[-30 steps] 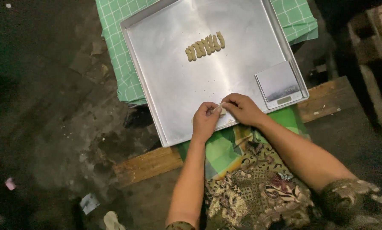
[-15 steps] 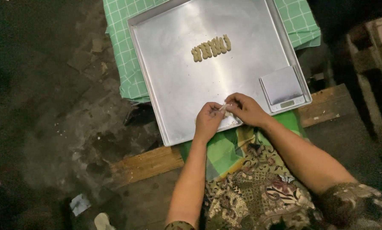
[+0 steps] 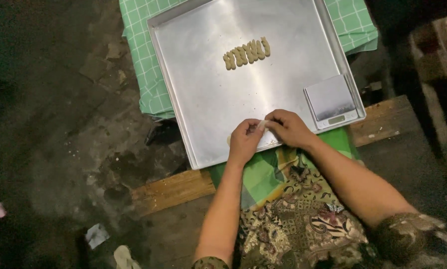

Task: Shaping small pieces of dough into thin strips and arranging them on a baking tray.

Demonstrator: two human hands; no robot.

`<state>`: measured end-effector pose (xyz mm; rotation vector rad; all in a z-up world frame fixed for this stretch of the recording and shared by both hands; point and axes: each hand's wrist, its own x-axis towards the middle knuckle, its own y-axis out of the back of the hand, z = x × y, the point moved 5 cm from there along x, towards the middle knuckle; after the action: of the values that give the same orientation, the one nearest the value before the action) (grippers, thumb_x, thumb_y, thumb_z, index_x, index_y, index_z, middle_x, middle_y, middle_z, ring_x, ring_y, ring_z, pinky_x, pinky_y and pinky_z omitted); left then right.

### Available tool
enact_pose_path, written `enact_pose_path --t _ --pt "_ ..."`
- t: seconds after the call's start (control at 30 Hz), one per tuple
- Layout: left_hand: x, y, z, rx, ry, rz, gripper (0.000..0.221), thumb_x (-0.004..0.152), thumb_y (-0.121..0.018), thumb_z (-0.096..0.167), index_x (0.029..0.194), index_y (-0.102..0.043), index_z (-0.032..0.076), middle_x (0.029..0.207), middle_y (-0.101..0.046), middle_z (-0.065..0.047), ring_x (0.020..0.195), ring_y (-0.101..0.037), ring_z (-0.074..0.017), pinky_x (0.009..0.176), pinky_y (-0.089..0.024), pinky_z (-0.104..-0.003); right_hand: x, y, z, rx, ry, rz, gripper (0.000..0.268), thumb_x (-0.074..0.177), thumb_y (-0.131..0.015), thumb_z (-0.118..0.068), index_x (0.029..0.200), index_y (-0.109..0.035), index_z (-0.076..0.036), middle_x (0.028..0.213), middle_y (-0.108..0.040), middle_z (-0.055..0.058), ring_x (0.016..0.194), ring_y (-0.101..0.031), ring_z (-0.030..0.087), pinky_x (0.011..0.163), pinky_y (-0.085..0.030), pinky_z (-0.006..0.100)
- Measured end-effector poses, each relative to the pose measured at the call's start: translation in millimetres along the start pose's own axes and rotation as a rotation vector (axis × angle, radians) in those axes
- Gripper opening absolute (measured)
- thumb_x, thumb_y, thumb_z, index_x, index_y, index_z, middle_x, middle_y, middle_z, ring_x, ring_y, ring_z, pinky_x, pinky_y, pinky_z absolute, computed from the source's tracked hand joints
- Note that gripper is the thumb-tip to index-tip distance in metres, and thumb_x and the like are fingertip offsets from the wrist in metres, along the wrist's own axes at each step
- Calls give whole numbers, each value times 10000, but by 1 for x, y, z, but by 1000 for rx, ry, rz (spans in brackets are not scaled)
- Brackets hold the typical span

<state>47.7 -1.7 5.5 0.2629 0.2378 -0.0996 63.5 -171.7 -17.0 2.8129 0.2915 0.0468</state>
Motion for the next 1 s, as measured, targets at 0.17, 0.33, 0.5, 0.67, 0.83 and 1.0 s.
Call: enact_pose_path --t 0.17,0.33,0.5,0.67,0.83,1.0 --pt "-4 1 4 -33 30 35 189 968 -668 135 1126 -726 50 940 -721 -136 879 -716 -211 868 -573 -395 -2 7 -24 74 -61 -22 224 1028 -648 -193 1125 -732 -8 911 -739 198 844 -700 329 839 -537 473" --pt "-1 2 7 -2 23 16 285 917 -739 129 1191 -712 60 966 -681 -91 918 -659 -180 887 -560 -383 -1 0 -13 -9 -71 -87 203 967 -709 -176 1082 -732 -11 905 -735 204 897 -721 377 840 -540 486" --pt "-2 3 7 56 76 78 181 969 -673 163 1110 -748 78 928 -703 -106 891 -686 -190 832 -577 -391 -3 0 -20 4 -75 -83 227 977 -702 -224 1097 -746 -36 885 -713 196 905 -702 341 835 -534 465" --pt "-2 0 10 -13 90 40 156 964 -681 160 1081 -741 77 863 -683 -73 822 -666 -158 790 -563 -362 2 4 -10 170 -113 -105 241 957 -703 -157 1173 -723 -52 912 -739 98 839 -638 181 782 -535 338" --pt "0 0 -1 52 72 88 135 990 -651 203 1045 -743 121 765 -679 -50 749 -640 -127 708 -551 -313 -1 2 -8 247 -93 -146 403 948 -682 -107 1336 -602 -30 916 -739 103 812 -642 175 757 -532 305" --pt "1 -2 3 -60 44 -20 208 972 -650 144 1158 -697 65 939 -693 -115 887 -666 -190 828 -561 -374 0 0 -7 262 -66 -133 445 891 -747 -92 1301 -583 -39 925 -750 85 817 -642 148 758 -522 271"
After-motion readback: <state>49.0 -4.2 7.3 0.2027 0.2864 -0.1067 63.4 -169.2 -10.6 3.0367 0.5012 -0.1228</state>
